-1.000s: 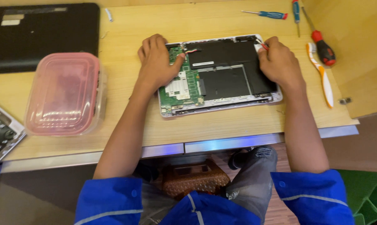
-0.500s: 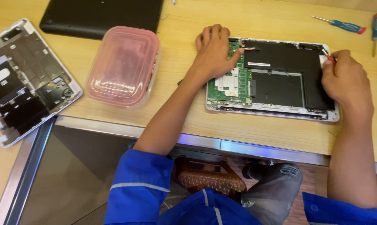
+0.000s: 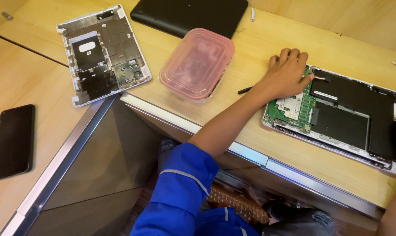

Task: Cleaning and manipulating internal laptop components using a toothbrush and small tools during a repair process.

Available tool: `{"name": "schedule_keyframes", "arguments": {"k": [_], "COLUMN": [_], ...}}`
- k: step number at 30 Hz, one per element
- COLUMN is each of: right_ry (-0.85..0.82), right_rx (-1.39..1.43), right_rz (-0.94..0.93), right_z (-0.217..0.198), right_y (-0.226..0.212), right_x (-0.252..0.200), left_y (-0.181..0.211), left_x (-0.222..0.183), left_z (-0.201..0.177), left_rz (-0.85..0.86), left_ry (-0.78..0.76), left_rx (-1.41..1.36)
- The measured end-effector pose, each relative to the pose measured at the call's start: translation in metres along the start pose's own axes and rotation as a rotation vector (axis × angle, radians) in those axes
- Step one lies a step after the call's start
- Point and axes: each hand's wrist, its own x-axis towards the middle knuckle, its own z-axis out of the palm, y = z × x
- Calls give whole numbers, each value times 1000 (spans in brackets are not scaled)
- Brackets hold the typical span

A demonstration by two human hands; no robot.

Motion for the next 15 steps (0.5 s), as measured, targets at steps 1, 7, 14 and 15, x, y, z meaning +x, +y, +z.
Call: {"name": "schedule_keyframes", "arguments": {"k": [1, 7, 14, 15], "right_ry": [6, 225, 235, 215], "right_rx": [-4, -182, -400, -462], "right_rz": [-2, -188, -101, -111], "right_z": [1, -19, -34, -38], "right_y": [21, 16, -91, -100], "right_x": [12, 9, -51, -57], "left_y": [-1, -1, -3, -3], "left_x": [-1, -1, -1, -2], "left_z": [-2, 2, 2, 2], "left_rz": [5, 18, 30, 30], "left_ry": [4, -9, -5, -19], "left_rx": [-4, -4, 2, 5]}}
